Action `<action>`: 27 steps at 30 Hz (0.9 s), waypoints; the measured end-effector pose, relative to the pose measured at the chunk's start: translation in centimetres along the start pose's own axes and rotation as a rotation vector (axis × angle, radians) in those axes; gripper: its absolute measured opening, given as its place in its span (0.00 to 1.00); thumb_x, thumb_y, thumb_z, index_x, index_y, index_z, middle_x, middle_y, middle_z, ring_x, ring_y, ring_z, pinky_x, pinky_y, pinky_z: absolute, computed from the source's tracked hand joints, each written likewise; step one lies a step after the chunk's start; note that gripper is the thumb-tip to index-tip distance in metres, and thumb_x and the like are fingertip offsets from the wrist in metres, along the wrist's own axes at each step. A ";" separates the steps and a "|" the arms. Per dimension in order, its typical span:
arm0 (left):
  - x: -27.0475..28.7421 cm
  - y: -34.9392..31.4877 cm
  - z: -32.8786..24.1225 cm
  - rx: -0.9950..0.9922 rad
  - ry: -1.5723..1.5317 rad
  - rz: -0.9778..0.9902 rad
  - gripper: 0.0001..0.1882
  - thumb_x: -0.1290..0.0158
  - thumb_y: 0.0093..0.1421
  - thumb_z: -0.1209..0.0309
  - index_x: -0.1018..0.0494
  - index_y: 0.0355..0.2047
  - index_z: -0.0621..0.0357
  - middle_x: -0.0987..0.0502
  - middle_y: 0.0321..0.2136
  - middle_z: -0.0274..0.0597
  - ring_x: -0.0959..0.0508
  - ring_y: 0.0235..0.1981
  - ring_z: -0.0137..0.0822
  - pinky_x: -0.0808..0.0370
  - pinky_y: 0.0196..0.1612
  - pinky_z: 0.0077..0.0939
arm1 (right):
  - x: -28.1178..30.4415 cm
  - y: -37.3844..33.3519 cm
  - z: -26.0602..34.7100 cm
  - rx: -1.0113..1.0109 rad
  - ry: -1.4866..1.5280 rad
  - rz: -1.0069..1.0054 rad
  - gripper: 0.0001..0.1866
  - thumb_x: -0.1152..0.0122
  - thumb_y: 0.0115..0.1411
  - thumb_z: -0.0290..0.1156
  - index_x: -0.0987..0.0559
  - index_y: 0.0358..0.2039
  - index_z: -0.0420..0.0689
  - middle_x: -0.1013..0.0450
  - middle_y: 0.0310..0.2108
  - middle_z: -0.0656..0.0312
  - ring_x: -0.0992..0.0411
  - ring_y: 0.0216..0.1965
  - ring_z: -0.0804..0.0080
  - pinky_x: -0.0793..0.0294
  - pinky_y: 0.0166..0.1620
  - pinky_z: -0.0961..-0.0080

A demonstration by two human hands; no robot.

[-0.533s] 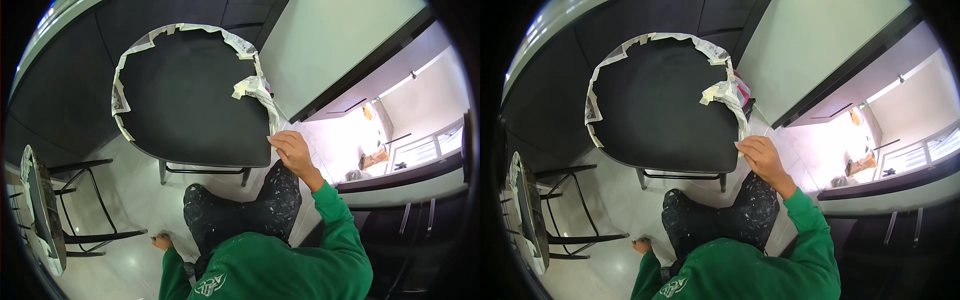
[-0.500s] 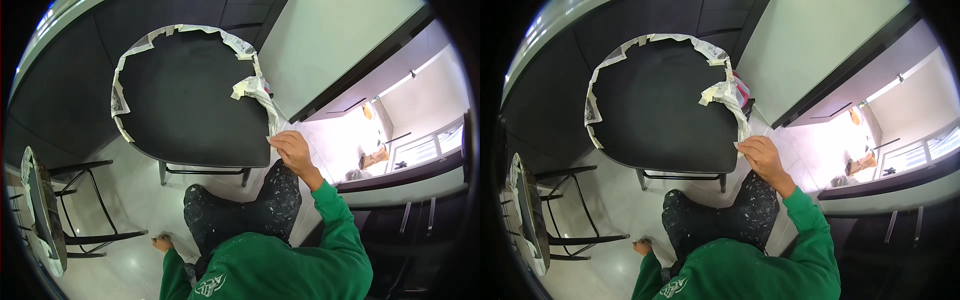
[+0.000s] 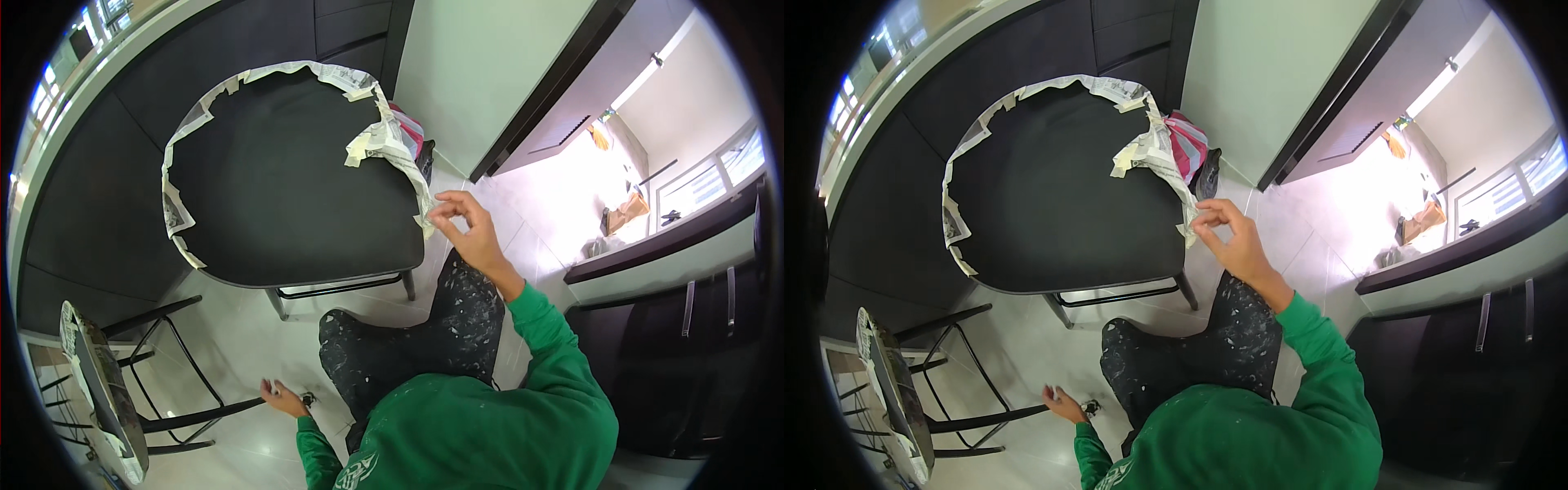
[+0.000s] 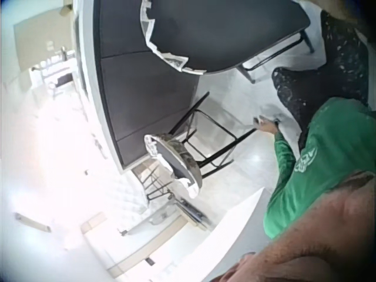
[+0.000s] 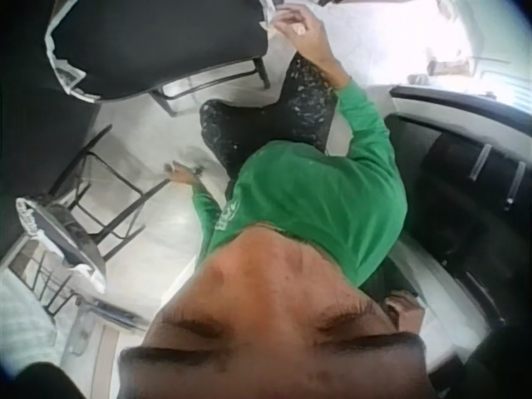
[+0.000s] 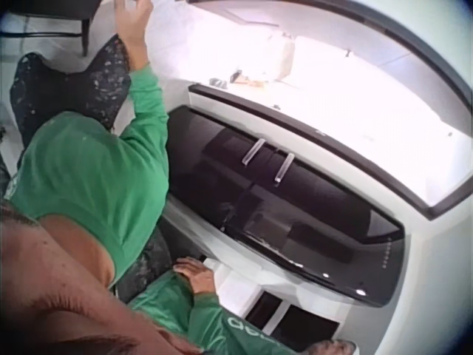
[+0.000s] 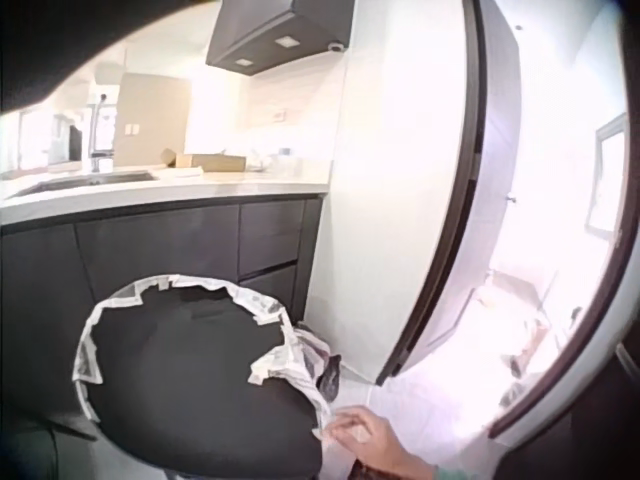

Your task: The person peels off the newspaper and masking tape from the edges of the seats of two black chairs, using their hands to pull the paper away and balling it up.

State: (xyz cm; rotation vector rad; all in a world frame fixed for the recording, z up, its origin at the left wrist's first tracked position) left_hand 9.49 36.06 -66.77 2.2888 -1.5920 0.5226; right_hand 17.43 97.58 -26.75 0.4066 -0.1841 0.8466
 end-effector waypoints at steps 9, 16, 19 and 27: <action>0.1 -4.5 -54.0 -1.139 -0.555 0.082 0.20 0.45 0.63 0.78 0.26 0.56 0.65 0.19 0.50 0.49 0.24 0.57 0.50 0.29 0.63 0.46 | -2.5 3.2 3.8 0.388 -0.421 0.503 0.08 0.27 0.62 0.31 0.12 0.41 0.45 0.20 0.42 0.64 0.26 0.50 0.62 0.27 0.56 0.65; -7.8 -1.8 -63.0 -1.068 -0.222 0.307 0.19 0.41 0.67 0.73 0.24 0.58 0.61 0.18 0.49 0.45 0.23 0.54 0.45 0.29 0.60 0.39 | -3.3 4.3 3.6 0.390 -0.404 0.608 0.08 0.25 0.60 0.32 0.13 0.38 0.45 0.19 0.41 0.64 0.25 0.49 0.62 0.26 0.55 0.63; -9.0 -1.2 -62.5 -1.016 -0.168 0.309 0.18 0.40 0.66 0.73 0.23 0.56 0.59 0.18 0.47 0.44 0.22 0.51 0.46 0.29 0.58 0.39 | -3.4 4.4 3.8 0.396 -0.430 0.596 0.08 0.25 0.60 0.32 0.13 0.37 0.45 0.19 0.41 0.64 0.25 0.48 0.62 0.26 0.55 0.63; -9.8 -2.0 -62.3 -1.018 0.005 0.280 0.16 0.43 0.70 0.68 0.22 0.56 0.57 0.17 0.48 0.39 0.21 0.50 0.44 0.28 0.57 0.37 | -3.2 3.9 4.0 0.422 -0.411 0.616 0.06 0.29 0.63 0.31 0.16 0.36 0.44 0.22 0.39 0.62 0.26 0.47 0.62 0.28 0.55 0.64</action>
Point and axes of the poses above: each hand's wrist, its own y-axis towards the middle knuckle, its own x-axis out of the back of the hand, z = x × y, the point moved 9 cm from there along y, towards the middle knuckle
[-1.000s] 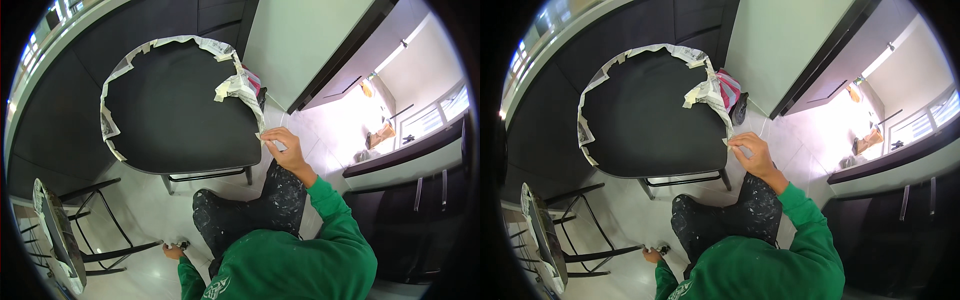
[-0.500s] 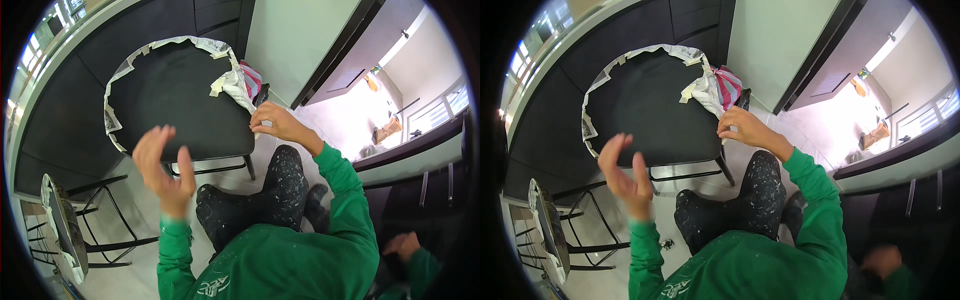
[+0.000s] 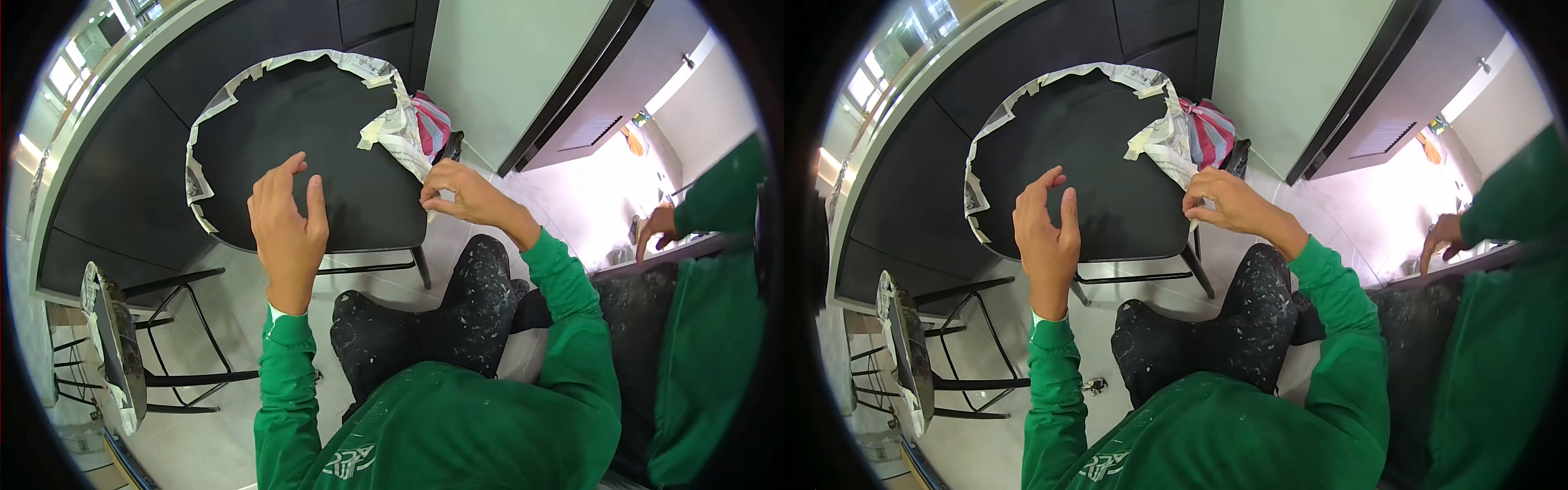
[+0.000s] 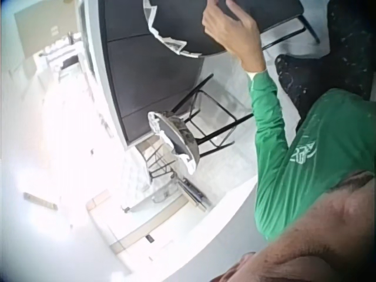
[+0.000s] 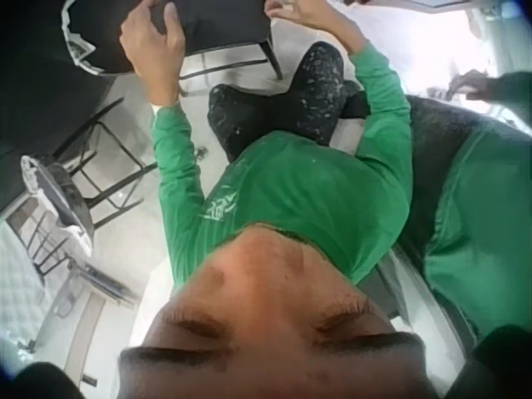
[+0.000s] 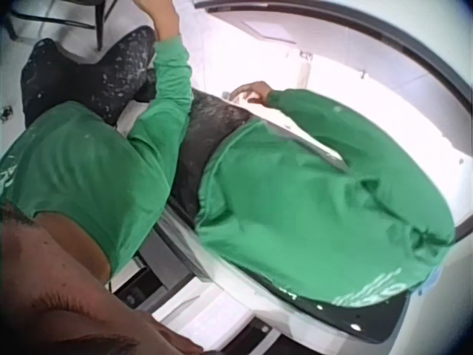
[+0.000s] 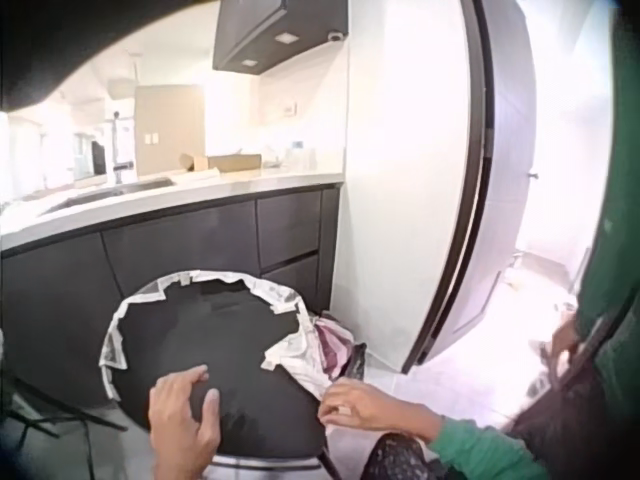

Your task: The person peels off the newspaper and masking tape from the edges of the seats of two black chairs, using their hands to pull the paper away and balling it up.

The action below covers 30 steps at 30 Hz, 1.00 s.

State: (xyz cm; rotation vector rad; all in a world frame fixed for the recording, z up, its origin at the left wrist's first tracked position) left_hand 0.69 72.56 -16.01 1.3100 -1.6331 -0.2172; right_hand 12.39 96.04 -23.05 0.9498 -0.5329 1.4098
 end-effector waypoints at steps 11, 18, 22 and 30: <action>-0.1 -0.2 -0.1 -0.009 0.094 -0.042 0.16 0.41 0.68 0.69 0.21 0.54 0.57 0.15 0.43 0.36 0.19 0.48 0.41 0.28 0.55 0.37 | -0.6 -1.4 -1.2 0.038 0.111 -0.158 0.10 0.30 0.64 0.33 0.13 0.44 0.45 0.20 0.44 0.61 0.26 0.50 0.60 0.28 0.58 0.64; -0.6 -0.3 0.0 -0.021 0.160 -0.041 0.15 0.41 0.67 0.69 0.20 0.54 0.56 0.15 0.42 0.35 0.19 0.48 0.40 0.28 0.54 0.37 | -0.3 -0.9 -1.9 0.049 0.149 -0.110 0.08 0.26 0.61 0.33 0.12 0.37 0.44 0.19 0.42 0.63 0.25 0.49 0.62 0.27 0.56 0.64; -0.7 -0.3 -0.1 -0.021 0.183 -0.032 0.16 0.40 0.67 0.68 0.20 0.53 0.56 0.15 0.42 0.34 0.19 0.48 0.40 0.28 0.54 0.37 | -0.4 0.0 -2.3 0.016 0.165 -0.050 0.07 0.25 0.61 0.32 0.13 0.36 0.44 0.20 0.41 0.63 0.25 0.49 0.64 0.26 0.56 0.66; -1.0 -0.3 -0.4 -0.014 0.224 -0.013 0.16 0.39 0.66 0.67 0.20 0.53 0.56 0.16 0.43 0.34 0.19 0.49 0.41 0.28 0.55 0.38 | -0.7 0.1 -2.2 0.042 0.125 -0.036 0.08 0.28 0.62 0.33 0.16 0.35 0.43 0.22 0.39 0.61 0.27 0.49 0.61 0.28 0.55 0.64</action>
Point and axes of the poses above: each hand's wrist, its own y-axis towards the middle knuckle, its own x-axis out of the back of the hand, z = x × y, the point moved 9 cm from there along y, towards the middle knuckle
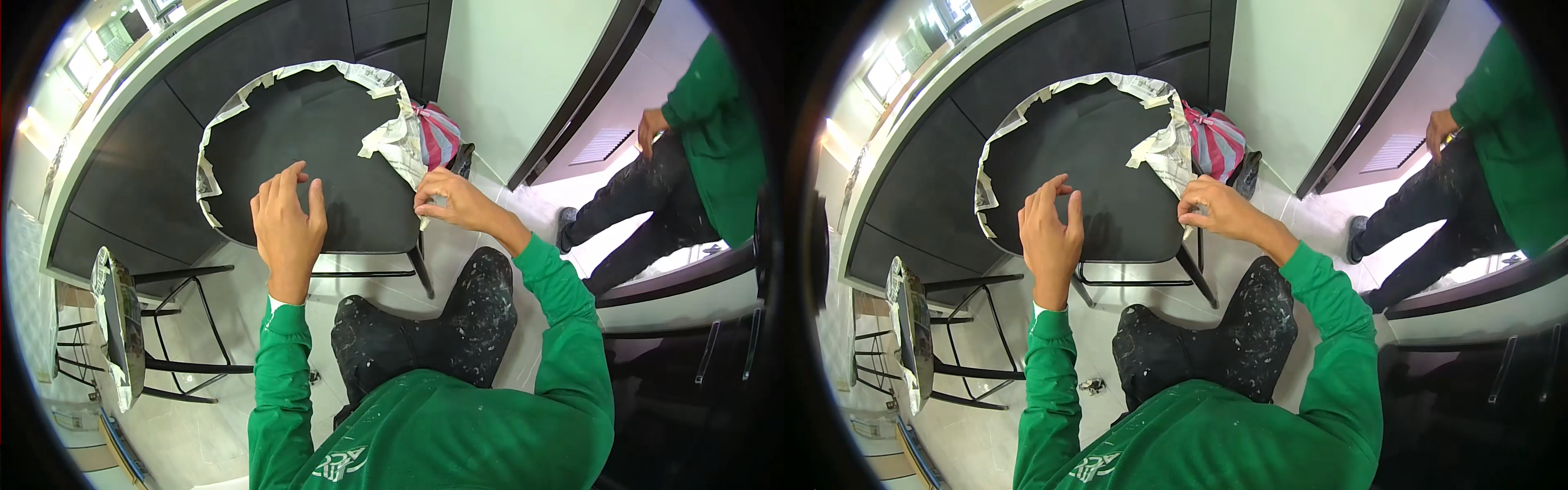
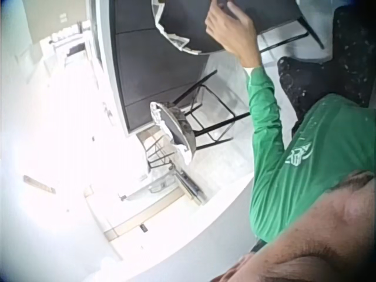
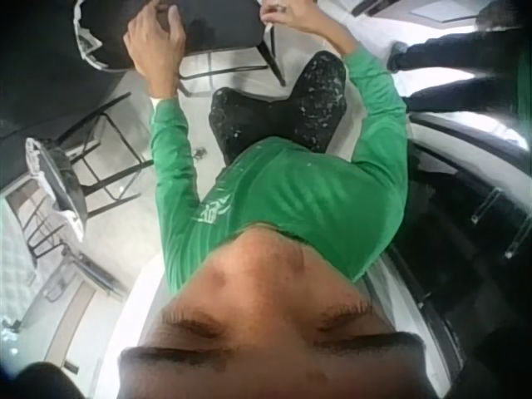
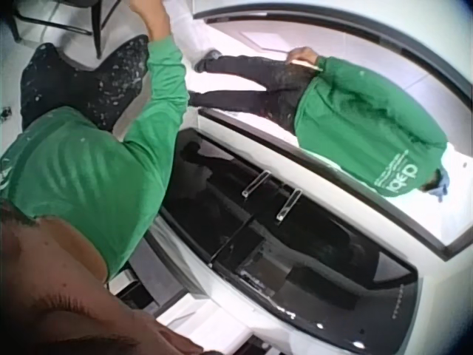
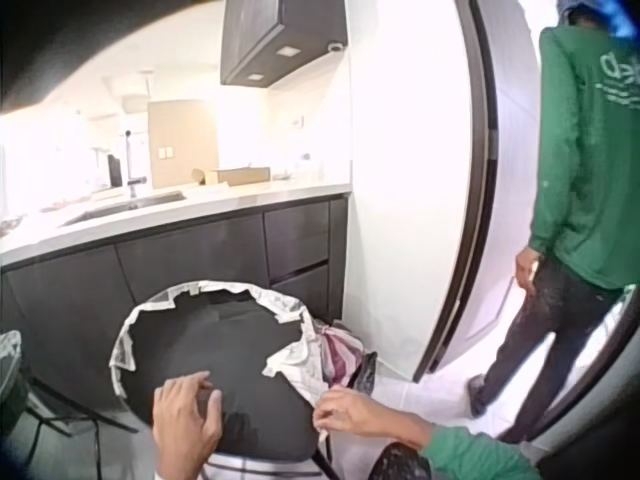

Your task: The person peels off the newspaper and masking tape from the edges of the seats of two black chairs, using their hands to pull the paper away and balling it up.

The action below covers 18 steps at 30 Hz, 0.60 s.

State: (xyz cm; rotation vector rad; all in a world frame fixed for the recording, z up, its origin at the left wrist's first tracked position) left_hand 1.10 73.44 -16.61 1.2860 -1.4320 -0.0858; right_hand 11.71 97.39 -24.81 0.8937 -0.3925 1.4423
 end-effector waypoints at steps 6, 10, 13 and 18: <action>0.4 0.0 -0.2 -0.025 -0.025 -0.051 0.15 0.38 0.64 0.68 0.21 0.51 0.57 0.17 0.40 0.36 0.19 0.48 0.42 0.28 0.55 0.40 | -0.5 -0.1 0.8 0.060 -0.088 0.013 0.07 0.32 0.64 0.30 0.19 0.38 0.42 0.24 0.39 0.59 0.28 0.48 0.60 0.28 0.54 0.64; 0.4 0.0 0.1 -0.003 -0.026 -0.034 0.15 0.39 0.64 0.68 0.20 0.50 0.57 0.17 0.40 0.36 0.20 0.48 0.42 0.28 0.55 0.40 | 0.4 -0.1 0.9 -0.017 0.039 -0.006 0.06 0.30 0.64 0.30 0.18 0.37 0.42 0.23 0.39 0.59 0.26 0.46 0.61 0.27 0.52 0.64; 0.3 0.0 0.0 0.006 -0.040 -0.034 0.14 0.39 0.65 0.67 0.20 0.49 0.57 0.17 0.39 0.36 0.20 0.47 0.42 0.29 0.55 0.39 | 0.4 -0.4 0.5 0.058 0.015 -0.063 0.06 0.28 0.63 0.31 0.15 0.37 0.43 0.21 0.40 0.59 0.24 0.46 0.61 0.25 0.51 0.65; 0.2 -0.1 0.2 0.005 -0.034 -0.036 0.14 0.39 0.64 0.67 0.20 0.49 0.57 0.18 0.39 0.36 0.20 0.47 0.42 0.29 0.54 0.39 | 0.2 -0.4 -0.1 0.020 0.027 -0.003 0.08 0.25 0.61 0.32 0.13 0.37 0.43 0.20 0.40 0.59 0.22 0.46 0.62 0.25 0.53 0.65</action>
Point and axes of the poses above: each hand's wrist, its own y-axis towards the middle knuckle, its own x-axis out of the back of the hand, z = x × y, the point moved 9 cm from there along y, towards the middle knuckle
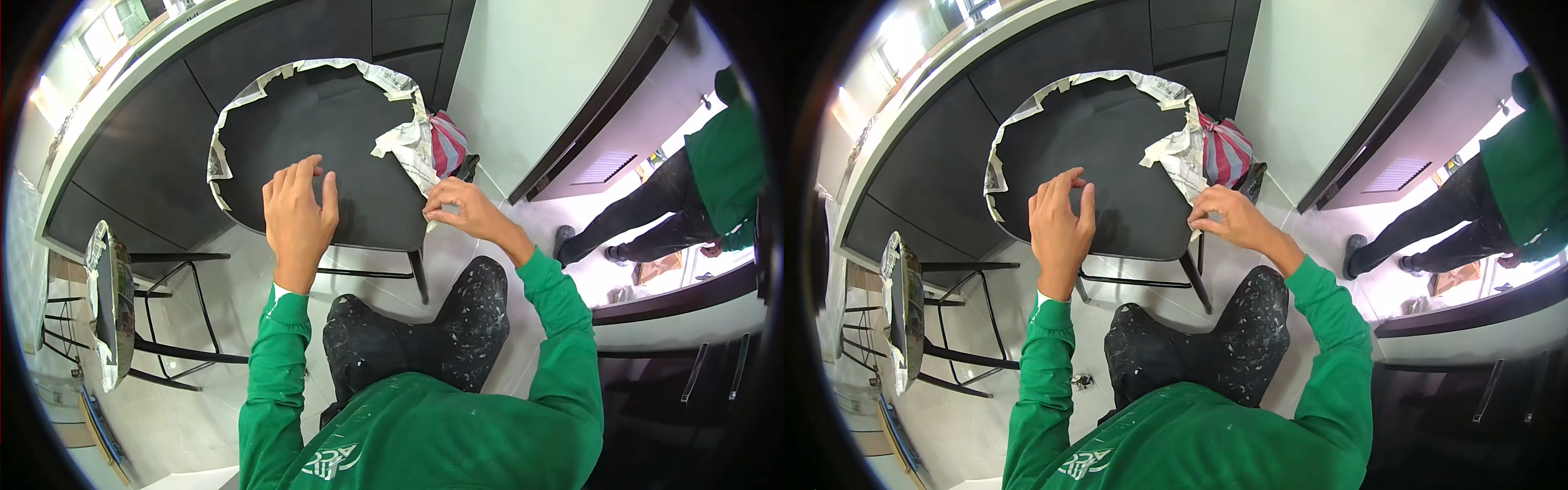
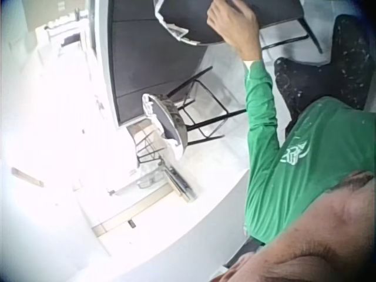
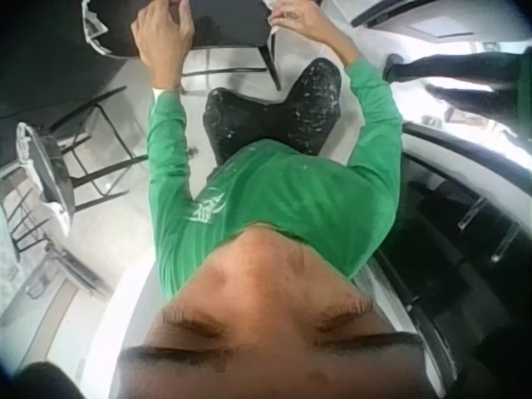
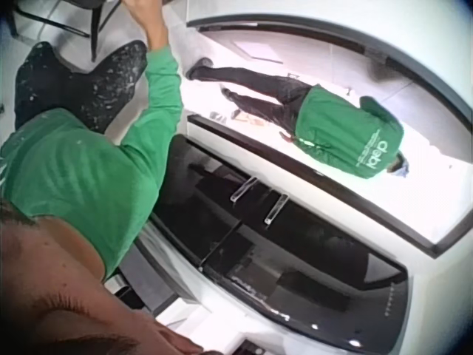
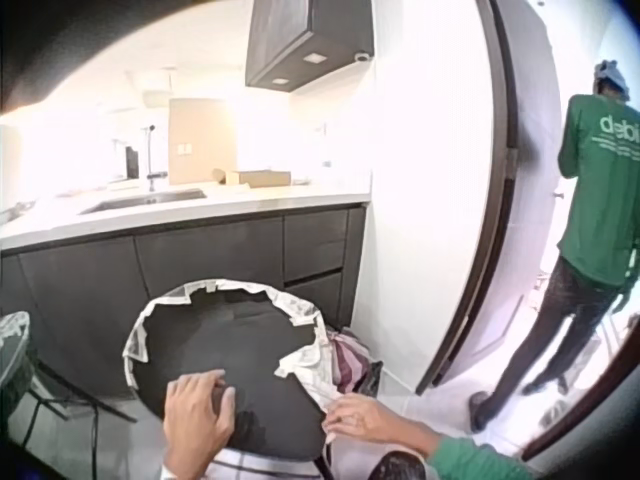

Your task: The person peels off the newspaper and masking tape from the edges of the seats of two black chairs, using their hands to pull the paper away and balling it up.

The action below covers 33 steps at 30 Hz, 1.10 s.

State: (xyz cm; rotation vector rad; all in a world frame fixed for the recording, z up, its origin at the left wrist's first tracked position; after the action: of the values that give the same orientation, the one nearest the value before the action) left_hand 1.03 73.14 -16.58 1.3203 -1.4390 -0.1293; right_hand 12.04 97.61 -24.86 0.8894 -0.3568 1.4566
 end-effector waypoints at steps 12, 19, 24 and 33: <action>0.1 -0.1 -0.2 -0.022 0.025 -0.030 0.14 0.38 0.63 0.66 0.20 0.48 0.57 0.18 0.38 0.36 0.19 0.45 0.41 0.28 0.52 0.38 | -2.1 1.9 2.1 0.215 -0.468 0.263 0.06 0.35 0.63 0.28 0.24 0.37 0.41 0.28 0.37 0.57 0.28 0.43 0.56 0.27 0.48 0.60; 0.0 0.2 0.1 0.012 0.005 0.012 0.14 0.38 0.64 0.68 0.20 0.49 0.57 0.16 0.39 0.36 0.19 0.46 0.41 0.28 0.52 0.37 | -1.1 -1.6 1.2 0.291 -0.359 0.013 0.10 0.35 0.63 0.27 0.25 0.42 0.39 0.30 0.38 0.53 0.29 0.43 0.50 0.28 0.48 0.58; 0.0 0.4 0.4 -0.042 -0.029 0.003 0.12 0.37 0.63 0.67 0.19 0.45 0.57 0.17 0.36 0.37 0.19 0.42 0.43 0.27 0.48 0.39 | -0.3 -5.1 0.4 0.264 -0.267 -0.339 0.21 0.28 0.59 0.25 0.21 0.53 0.41 0.25 0.53 0.51 0.26 0.55 0.49 0.25 0.56 0.56; -2.5 -5.8 -10.3 -0.513 -0.085 0.366 0.26 0.29 0.57 0.52 0.18 0.48 0.55 0.19 0.41 0.39 0.20 0.45 0.43 0.25 0.48 0.38 | -1.9 -6.0 2.0 0.493 -0.342 -0.524 0.16 0.28 0.50 0.19 0.14 0.42 0.41 0.19 0.43 0.60 0.19 0.47 0.59 0.17 0.48 0.64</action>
State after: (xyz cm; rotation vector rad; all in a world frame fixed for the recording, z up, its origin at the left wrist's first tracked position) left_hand 11.64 78.61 -18.31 0.6320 -1.5632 -0.2923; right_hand 18.05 95.64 -26.74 1.5099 0.0033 0.9089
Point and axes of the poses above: each hand's wrist, its own y-axis towards the middle knuckle, its own x-axis out of the back of the hand, z = x × y, the point moved 9 cm from there along y, towards the middle knuckle
